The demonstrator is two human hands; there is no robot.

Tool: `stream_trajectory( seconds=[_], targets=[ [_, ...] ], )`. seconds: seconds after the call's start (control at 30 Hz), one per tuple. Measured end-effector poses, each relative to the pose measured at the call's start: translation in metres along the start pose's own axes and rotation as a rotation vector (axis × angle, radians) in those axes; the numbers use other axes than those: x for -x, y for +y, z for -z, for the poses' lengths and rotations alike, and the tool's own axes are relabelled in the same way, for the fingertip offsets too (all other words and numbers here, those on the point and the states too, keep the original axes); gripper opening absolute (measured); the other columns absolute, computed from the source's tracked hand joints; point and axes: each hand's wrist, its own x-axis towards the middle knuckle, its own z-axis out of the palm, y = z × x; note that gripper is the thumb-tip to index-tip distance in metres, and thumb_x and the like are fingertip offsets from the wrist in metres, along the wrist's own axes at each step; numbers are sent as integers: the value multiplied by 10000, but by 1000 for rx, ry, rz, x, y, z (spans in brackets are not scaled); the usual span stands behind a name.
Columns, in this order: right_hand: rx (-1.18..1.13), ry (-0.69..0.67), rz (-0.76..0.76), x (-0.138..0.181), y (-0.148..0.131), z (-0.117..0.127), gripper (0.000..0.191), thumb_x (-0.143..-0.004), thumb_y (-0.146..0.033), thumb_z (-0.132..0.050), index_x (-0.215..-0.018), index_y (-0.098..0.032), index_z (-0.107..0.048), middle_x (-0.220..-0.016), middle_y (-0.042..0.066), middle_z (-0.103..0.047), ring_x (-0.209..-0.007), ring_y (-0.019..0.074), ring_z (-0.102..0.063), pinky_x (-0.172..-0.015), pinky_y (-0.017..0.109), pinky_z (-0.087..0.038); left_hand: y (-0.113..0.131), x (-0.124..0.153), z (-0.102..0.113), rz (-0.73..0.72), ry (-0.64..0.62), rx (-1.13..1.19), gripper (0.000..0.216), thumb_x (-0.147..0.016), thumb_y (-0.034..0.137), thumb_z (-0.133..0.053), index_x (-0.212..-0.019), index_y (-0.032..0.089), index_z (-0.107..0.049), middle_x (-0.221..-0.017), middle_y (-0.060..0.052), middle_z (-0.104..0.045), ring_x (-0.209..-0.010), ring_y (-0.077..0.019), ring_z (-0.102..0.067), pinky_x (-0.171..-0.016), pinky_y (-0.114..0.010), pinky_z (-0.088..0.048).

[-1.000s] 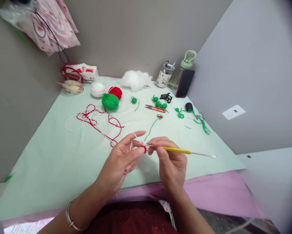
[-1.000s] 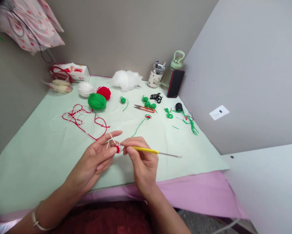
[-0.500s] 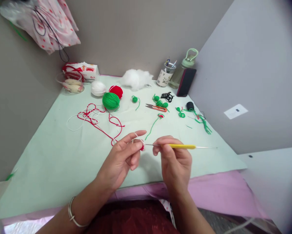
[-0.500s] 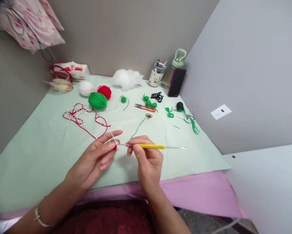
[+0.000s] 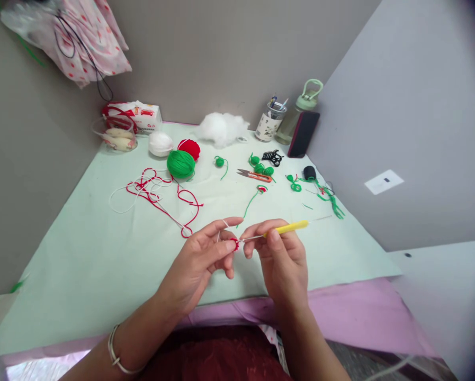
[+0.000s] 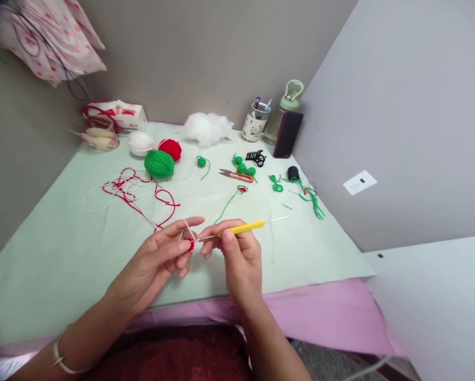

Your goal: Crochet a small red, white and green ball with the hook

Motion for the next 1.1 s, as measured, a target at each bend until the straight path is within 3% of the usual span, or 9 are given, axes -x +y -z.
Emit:
stream_trajectory(
  seconds=[0.07, 0.23, 0.37, 0.5, 0.63, 0.8, 0.93, 1.0, 1.1],
  targets=[
    [137, -6, 82, 4, -1, 2, 191, -1085, -298, -549, -1001, -237, -710, -933, 36, -791, -673, 143, -716, -665, 306, -613, -1, 0, 0, -38, 26, -34, 330, -816, 214, -866, -1144, 203, -831, -809, 20, -626, -583, -63, -531, -525, -184, -495],
    [673, -147, 488, 15, 3, 7, 283, -1035, -119, -562, -1193, -285, -728, -1049, 55, -800, -917, 191, -762, -804, 332, -625, -8, -1, 0, -145, 94, -108, 430, -777, 214, -904, -1196, 213, -806, -832, 23, -638, -613, -74, -560, -558, -187, -519],
    [912, -150, 669, 18, 8, 7, 379, -993, -114, -647, -1293, -319, -754, -1110, 81, -780, -988, 227, -757, -795, 345, -627, -10, -2, 3, -27, 34, 15, 626, -773, 276, -930, -1358, 202, -719, -748, 46, -615, -536, -56, -518, -501, -167, -470],
    [581, -8, 473, 14, 5, 3, 315, -1027, -114, -590, -1179, -309, -787, -948, 41, -760, -854, 194, -718, -752, 342, -596, -5, -4, 6, 87, 20, 126, 523, -789, 221, -915, -1275, 125, -750, -613, 95, -477, -468, -14, -346, -416, -108, -330],
    [248, 9, 241, 6, 3, -2, 217, -1050, -186, -599, -1034, -279, -795, -898, 22, -742, -760, 161, -672, -708, 323, -568, -3, -3, 2, 11, 27, 77, 519, -785, 198, -910, -1276, 183, -743, -756, 53, -630, -433, 6, -364, -380, -117, -326],
    [469, -37, 360, 9, 6, -4, 295, -1013, -99, -626, -1127, -307, -800, -974, 38, -786, -887, 186, -730, -777, 333, -602, -9, -1, -3, -88, 64, -25, 572, -759, 209, -930, -1297, 213, -735, -823, 47, -677, -417, -9, -458, -377, -144, -384],
    [732, -89, 560, 15, 7, 3, 383, -968, -52, -659, -1217, -311, -793, -1153, 84, -782, -1010, 222, -738, -829, 361, -608, -7, -3, 1, 18, 33, 60, 520, -791, 253, -910, -1275, 146, -752, -565, 104, -494, -403, -10, -323, -366, -112, -302],
    [623, -26, 488, 13, 6, 5, 323, -991, -82, -645, -1175, -298, -798, -1052, 64, -787, -931, 204, -732, -798, 350, -598, -3, -4, 3, 79, 18, 128, 476, -777, 233, -913, -1216, 108, -777, -557, 111, -453, -420, 0, -261, -365, -97, -272],
    [291, 61, 273, 7, 5, 4, 224, -1040, -167, -613, -1066, -280, -804, -873, 17, -750, -735, 150, -666, -698, 309, -558, 0, -6, 4, 41, 32, 146, 416, -768, 186, -911, -1164, 121, -800, -644, 83, -532, -426, 16, -290, -365, -92, -286]
  ],
)
